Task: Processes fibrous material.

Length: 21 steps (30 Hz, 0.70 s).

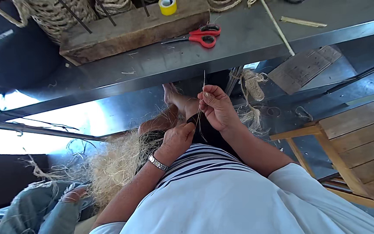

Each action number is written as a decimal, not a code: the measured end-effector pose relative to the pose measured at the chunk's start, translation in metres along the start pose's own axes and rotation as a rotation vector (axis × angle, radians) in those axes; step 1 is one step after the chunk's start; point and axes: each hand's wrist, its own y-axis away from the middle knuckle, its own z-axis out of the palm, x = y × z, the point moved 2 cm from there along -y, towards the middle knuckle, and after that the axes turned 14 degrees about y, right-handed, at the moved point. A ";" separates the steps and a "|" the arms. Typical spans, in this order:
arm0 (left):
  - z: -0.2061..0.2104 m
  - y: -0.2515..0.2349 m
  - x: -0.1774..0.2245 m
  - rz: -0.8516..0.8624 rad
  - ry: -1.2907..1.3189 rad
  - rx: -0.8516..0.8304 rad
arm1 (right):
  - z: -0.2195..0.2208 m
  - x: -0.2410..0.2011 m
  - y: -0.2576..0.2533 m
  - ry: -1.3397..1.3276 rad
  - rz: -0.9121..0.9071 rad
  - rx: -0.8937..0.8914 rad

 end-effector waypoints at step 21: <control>-0.034 -0.023 0.012 -0.077 0.691 0.255 | -0.001 -0.005 0.002 0.097 -0.088 -0.022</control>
